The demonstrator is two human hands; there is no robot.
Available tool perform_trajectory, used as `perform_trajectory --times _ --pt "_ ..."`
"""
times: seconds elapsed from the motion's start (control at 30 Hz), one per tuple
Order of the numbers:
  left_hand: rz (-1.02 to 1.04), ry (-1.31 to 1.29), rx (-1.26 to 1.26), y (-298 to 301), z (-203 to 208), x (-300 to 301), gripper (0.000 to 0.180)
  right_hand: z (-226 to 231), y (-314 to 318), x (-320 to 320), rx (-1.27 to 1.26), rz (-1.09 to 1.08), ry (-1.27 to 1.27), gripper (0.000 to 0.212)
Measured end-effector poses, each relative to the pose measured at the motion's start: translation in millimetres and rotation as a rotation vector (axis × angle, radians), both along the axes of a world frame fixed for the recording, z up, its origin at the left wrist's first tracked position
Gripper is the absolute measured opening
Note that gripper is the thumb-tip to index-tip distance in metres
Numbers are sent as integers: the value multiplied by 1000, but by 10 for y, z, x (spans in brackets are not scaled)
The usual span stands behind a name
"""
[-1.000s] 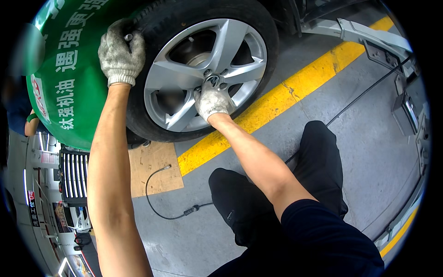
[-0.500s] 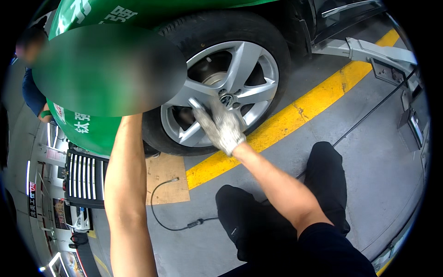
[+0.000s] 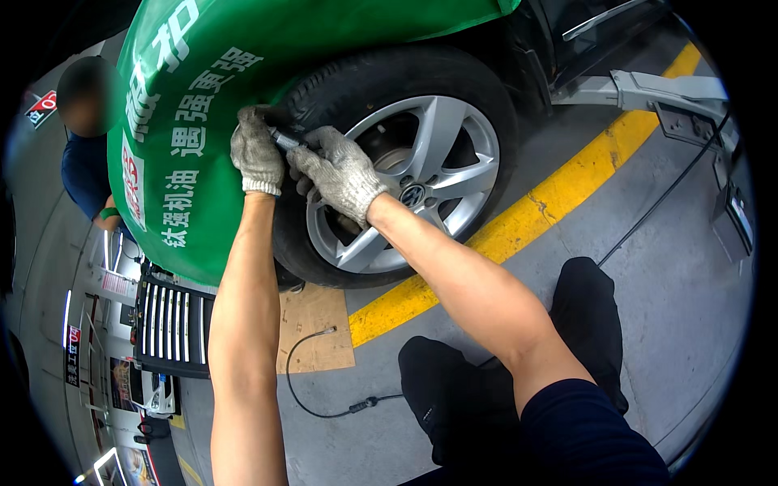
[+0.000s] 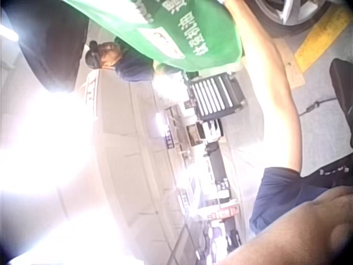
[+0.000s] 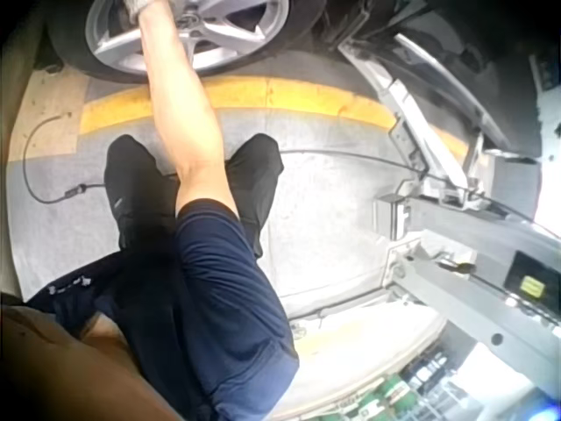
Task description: The person secures a car wheel using a lug wrench and an impact wrench, then moves to the engine bay to remove a plastic cover and an air intake hose. The person works alongside another mechanic in a professional garage setting.
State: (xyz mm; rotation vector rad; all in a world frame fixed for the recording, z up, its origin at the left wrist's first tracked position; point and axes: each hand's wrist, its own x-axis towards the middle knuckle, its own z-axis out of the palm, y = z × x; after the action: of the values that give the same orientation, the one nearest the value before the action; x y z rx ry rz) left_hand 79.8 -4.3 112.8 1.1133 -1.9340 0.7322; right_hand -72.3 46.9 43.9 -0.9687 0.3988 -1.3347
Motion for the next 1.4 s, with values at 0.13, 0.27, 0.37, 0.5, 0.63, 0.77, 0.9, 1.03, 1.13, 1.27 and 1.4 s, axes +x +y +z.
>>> perform_trajectory --times 0.13,0.27,0.37,0.5,0.63,0.77,0.9,1.03,1.13,1.27,1.4 --pt "-72 154 126 31 49 -117 20 -2 -16 126 35 -37 -144 32" --pt "-57 76 123 -51 45 26 21 94 57 90 103 10 -192 31" --pt "-120 -109 94 -13 85 -52 25 -58 -62 -51 55 89 -333 31" --pt "-53 145 291 30 50 -68 31 -776 -7 -418 81 42 -284 39" --pt "-33 -67 72 -79 55 -42 29 -2024 79 -810 298 -20 -146 38" --pt "19 -221 -38 -171 24 24 32 -2762 283 -485 537 -149 25 34" --pt "52 -362 -96 -264 38 74 30 -2998 315 -30 622 -177 31 31" --pt "79 -370 -61 -204 51 103 29 -2714 198 280 641 -246 -67 28" --pt "98 -373 -54 -199 36 131 29 -2591 152 385 717 -287 63 28" --pt "78 -395 -127 -231 57 68 28 -2749 103 414 573 -462 408 31" --pt "67 -424 -158 -257 21 189 25 -2737 98 435 346 -634 774 34"
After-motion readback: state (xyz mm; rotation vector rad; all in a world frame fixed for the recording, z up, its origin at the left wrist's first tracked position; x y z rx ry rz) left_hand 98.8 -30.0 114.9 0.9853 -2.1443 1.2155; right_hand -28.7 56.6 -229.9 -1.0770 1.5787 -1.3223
